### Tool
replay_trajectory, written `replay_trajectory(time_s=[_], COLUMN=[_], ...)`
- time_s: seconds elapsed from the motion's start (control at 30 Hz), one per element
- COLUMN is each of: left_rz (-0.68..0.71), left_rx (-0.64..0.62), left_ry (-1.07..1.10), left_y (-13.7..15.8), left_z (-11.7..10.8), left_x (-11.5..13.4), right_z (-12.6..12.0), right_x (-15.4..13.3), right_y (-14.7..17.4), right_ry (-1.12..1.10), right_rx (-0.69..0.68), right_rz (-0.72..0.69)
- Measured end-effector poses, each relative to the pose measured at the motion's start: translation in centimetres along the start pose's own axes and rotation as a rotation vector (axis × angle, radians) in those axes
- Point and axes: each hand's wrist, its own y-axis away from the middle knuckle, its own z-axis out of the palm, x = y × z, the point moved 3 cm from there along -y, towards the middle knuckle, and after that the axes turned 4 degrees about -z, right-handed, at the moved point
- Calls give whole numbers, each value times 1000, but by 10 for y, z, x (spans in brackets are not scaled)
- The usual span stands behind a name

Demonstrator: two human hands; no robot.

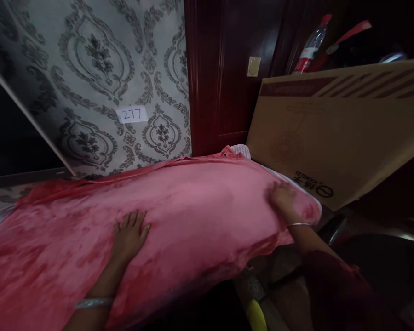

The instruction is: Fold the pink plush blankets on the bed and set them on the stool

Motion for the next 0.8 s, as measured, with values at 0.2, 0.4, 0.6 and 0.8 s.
replay_trajectory(time_s=[0.2,0.4,0.6,0.8], left_rz=[8,5,31,54], left_rx=[8,38,104,150], left_ry=[-32,24,59,66], left_y=[2,-3,-6,-6], left_z=[-2,7,21,29], left_x=[-1,-4,-13,-18], right_z=[-19,-18,2,41], right_x=[-233,-311,-176,18], right_y=[73,87,-47,-86], right_ry=[-308,-318,-186,-46], right_rx=[-127,-163,-213,-196], right_rz=[-821,-1067,-555,-55])
